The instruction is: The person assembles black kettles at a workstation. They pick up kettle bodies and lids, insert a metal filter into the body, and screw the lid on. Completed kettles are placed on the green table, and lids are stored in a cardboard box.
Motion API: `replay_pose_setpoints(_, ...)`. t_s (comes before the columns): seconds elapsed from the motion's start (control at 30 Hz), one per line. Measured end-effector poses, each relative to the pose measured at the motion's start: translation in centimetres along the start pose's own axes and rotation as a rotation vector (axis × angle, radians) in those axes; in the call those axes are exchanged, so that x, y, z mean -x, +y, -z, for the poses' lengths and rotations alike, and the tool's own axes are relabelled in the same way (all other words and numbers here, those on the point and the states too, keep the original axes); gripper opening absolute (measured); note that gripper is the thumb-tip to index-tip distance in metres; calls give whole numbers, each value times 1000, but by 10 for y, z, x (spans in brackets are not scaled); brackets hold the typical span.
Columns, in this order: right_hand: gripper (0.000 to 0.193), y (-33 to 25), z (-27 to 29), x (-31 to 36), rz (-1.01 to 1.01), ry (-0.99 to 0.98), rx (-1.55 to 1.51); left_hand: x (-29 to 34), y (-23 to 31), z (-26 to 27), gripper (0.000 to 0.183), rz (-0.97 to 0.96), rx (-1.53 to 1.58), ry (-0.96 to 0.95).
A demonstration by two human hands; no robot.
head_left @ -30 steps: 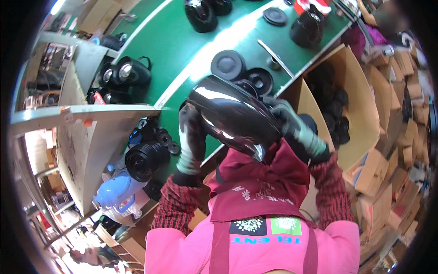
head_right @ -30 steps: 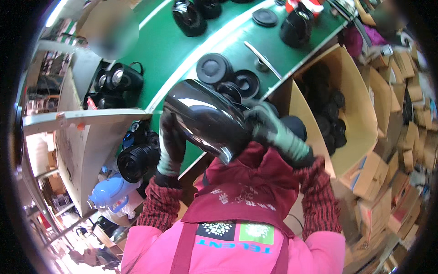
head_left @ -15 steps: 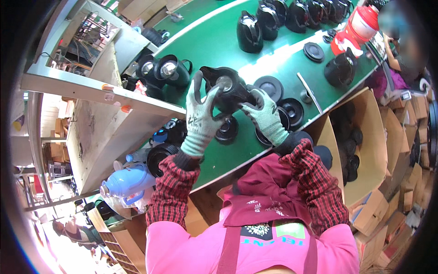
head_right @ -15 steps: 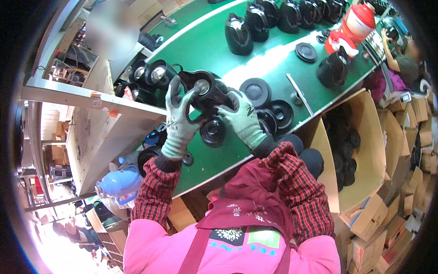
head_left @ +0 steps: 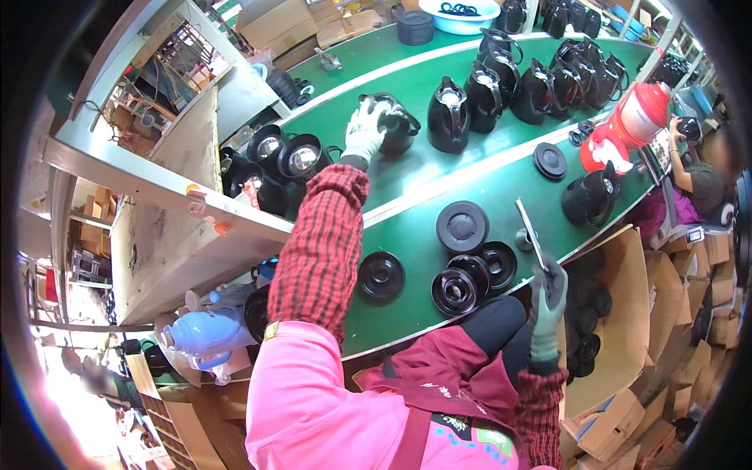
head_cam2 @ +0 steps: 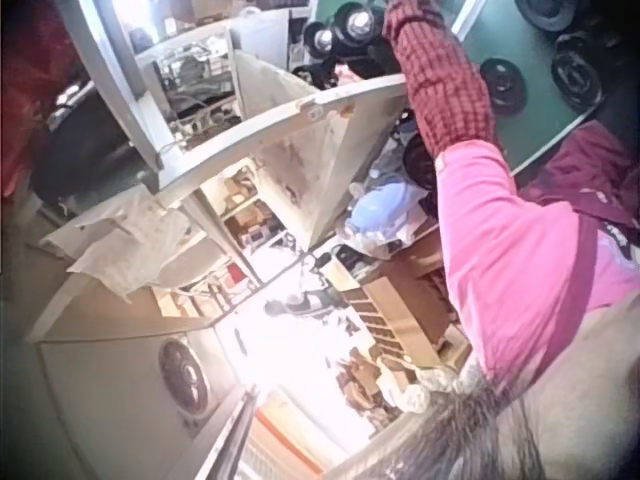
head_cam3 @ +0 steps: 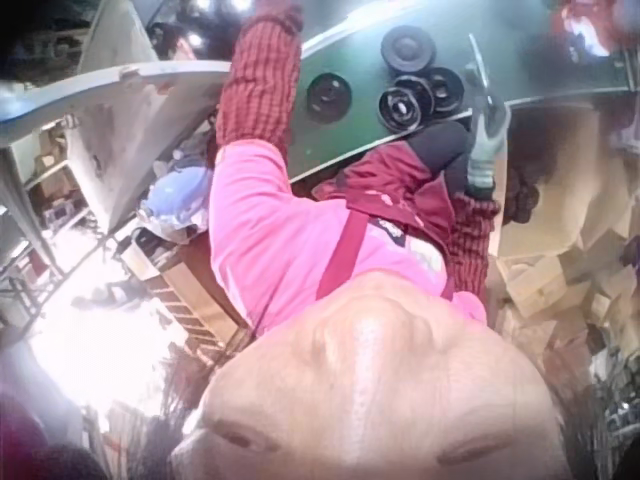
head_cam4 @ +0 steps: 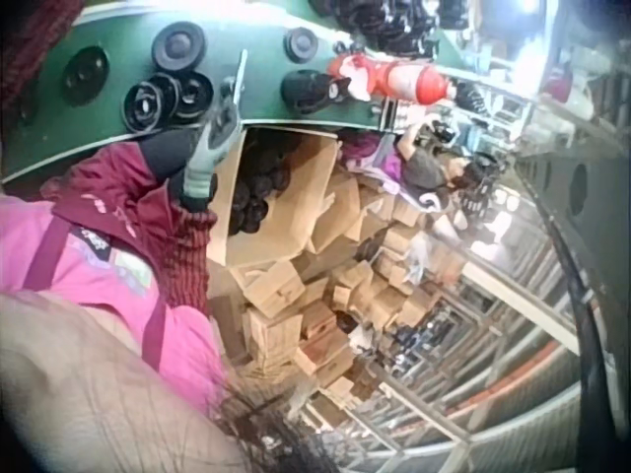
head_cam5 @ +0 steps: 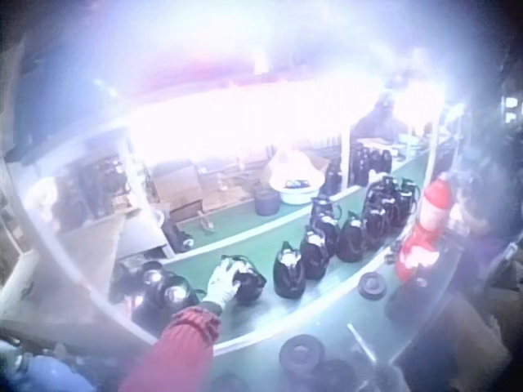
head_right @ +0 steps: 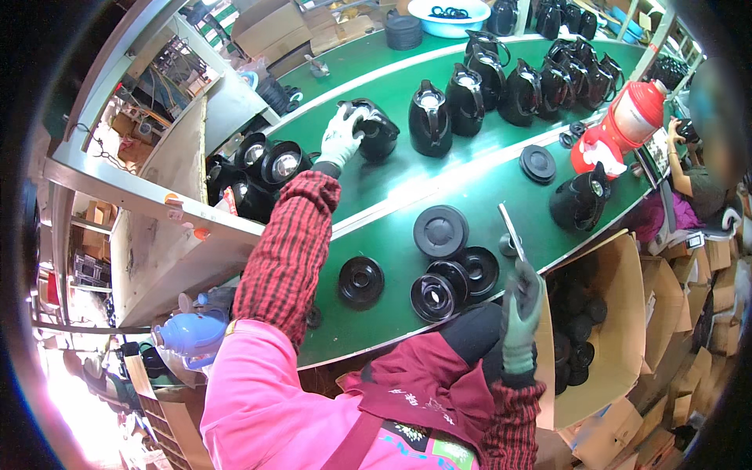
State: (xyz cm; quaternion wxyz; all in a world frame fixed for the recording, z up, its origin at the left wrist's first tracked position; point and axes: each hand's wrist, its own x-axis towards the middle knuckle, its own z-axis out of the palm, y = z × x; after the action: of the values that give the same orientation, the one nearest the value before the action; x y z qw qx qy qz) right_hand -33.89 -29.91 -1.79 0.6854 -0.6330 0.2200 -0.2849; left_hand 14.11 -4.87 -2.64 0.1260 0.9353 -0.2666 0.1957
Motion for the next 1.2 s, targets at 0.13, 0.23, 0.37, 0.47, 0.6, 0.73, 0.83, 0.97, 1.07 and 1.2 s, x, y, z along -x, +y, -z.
replay_pose_setpoints(0.13,24,6,44,33,-27,-5,242,32,-10,58,79,163,-332,136)
replay_pose_setpoints(0.23,24,0,34,49,-120,20,241,86,-52,78,77,509,-521,-259)
replay_pose_setpoints(0.37,36,-25,-28,47,-41,-348,351,136,-94,60,45,-33,-428,45)
replay_pose_setpoints(0.47,59,-46,-70,39,319,-441,595,137,38,126,37,-217,-163,-194)
replay_pose_setpoints(0.6,74,-87,-112,36,760,-318,668,191,131,227,25,-590,116,-291)
replay_pose_setpoints(0.73,27,-86,-78,42,1001,-781,731,240,173,287,29,-799,262,-405)
replay_pose_setpoints(0.83,30,-81,-32,81,801,-744,688,283,188,305,41,-657,433,-118)
replay_pose_setpoints(0.97,46,-52,27,153,170,-475,236,377,187,246,46,370,952,-37)
replay_pose_setpoints(1.07,45,-37,56,198,-66,-240,-16,449,153,184,42,601,1318,-651)
replay_pose_setpoints(1.2,48,-51,75,201,-19,-408,68,505,178,185,47,730,1900,-894)
